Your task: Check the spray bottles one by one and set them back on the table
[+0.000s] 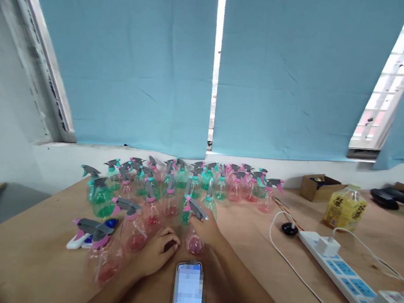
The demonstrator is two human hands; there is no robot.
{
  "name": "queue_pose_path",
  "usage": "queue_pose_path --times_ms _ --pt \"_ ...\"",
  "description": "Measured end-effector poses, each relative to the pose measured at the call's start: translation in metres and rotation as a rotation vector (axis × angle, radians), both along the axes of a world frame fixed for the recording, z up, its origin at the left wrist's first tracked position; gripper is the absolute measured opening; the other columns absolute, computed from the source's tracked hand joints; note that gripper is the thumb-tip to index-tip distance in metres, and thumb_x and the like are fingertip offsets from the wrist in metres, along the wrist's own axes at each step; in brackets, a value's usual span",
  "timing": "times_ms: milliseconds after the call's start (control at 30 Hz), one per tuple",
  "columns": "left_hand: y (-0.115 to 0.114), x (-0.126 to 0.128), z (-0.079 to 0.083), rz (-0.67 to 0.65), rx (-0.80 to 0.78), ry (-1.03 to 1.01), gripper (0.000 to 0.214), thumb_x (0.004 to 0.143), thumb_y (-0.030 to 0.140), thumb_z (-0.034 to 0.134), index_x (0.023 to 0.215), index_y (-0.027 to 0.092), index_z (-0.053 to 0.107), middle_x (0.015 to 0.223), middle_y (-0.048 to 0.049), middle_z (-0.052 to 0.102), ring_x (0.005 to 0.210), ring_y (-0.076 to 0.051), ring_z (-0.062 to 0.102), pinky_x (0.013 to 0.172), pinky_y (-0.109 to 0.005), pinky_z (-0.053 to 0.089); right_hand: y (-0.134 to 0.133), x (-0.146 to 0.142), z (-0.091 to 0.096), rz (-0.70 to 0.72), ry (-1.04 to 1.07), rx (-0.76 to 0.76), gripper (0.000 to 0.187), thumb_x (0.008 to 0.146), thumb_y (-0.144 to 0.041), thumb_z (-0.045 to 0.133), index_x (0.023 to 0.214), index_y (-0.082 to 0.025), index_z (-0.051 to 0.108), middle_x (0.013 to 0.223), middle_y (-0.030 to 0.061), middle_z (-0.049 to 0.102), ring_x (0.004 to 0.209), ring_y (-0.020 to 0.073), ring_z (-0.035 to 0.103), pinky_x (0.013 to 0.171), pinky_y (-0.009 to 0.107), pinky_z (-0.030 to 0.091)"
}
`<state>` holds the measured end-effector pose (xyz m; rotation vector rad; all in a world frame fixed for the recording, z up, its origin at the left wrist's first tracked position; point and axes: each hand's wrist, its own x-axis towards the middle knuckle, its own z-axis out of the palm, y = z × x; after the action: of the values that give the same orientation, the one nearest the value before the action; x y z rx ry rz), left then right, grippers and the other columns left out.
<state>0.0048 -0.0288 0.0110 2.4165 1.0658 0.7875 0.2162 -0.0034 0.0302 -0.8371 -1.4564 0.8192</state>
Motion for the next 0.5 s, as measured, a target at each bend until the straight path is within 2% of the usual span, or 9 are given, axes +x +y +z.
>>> queue_pose_path --times_ms 67,133,267,400,500 --pt "-0.001 0.0 0.001 -0.001 0.002 0.004 0.018 0.092 0.024 0.049 0.091 0.023 0.067 0.099 -0.0048 0.061 0.097 -0.02 0.057 0.088 -0.032 0.045 -0.007 0.012 -0.003 -0.013 -0.03 0.036 0.034 0.076 -0.017 0.056 0.109 -0.022 0.062 0.075 -0.0018 0.063 0.066 0.0162 0.058 0.063 0.028 0.047" --pt "-0.002 0.0 0.003 0.004 0.004 0.019 0.019 0.093 0.024 0.048 0.091 0.023 0.067 0.099 -0.0047 0.062 0.097 -0.02 0.058 0.088 -0.032 0.045 -0.015 0.028 -0.006 -0.08 -0.048 0.074 0.028 0.08 -0.021 0.057 0.107 -0.022 0.061 0.079 0.0001 0.063 0.07 0.0174 0.06 0.064 0.029 0.048" --pt "-0.009 -0.001 0.009 0.011 -0.004 0.081 0.021 0.094 0.025 0.046 0.097 0.025 0.067 0.102 -0.0044 0.064 0.096 -0.02 0.06 0.087 -0.032 0.046 -0.031 0.059 -0.014 -0.337 -0.07 0.121 0.038 0.083 -0.026 0.058 0.119 -0.023 0.051 0.085 0.0014 0.061 0.066 0.0177 0.059 0.059 0.029 0.047" --pt "-0.02 -0.008 0.008 0.011 -0.01 0.167 0.026 0.094 0.028 0.047 0.112 0.03 0.066 0.123 -0.0047 0.064 0.108 -0.024 0.062 0.094 -0.038 0.047 -0.034 0.079 -0.019 -0.532 -0.085 0.139 0.044 0.081 -0.025 0.055 0.125 -0.023 0.044 0.089 0.0026 0.06 0.071 0.0196 0.059 0.065 0.032 0.048" --pt "-0.029 -0.014 0.005 0.03 -0.022 0.192 0.031 0.095 0.032 0.048 0.123 0.032 0.062 0.139 -0.0039 0.057 0.125 -0.028 0.054 0.106 -0.045 0.041 -0.029 0.085 -0.023 -0.632 -0.184 0.111 0.036 0.084 -0.029 0.054 0.119 -0.022 0.049 0.089 0.0041 0.059 0.077 0.0219 0.058 0.07 0.035 0.047"
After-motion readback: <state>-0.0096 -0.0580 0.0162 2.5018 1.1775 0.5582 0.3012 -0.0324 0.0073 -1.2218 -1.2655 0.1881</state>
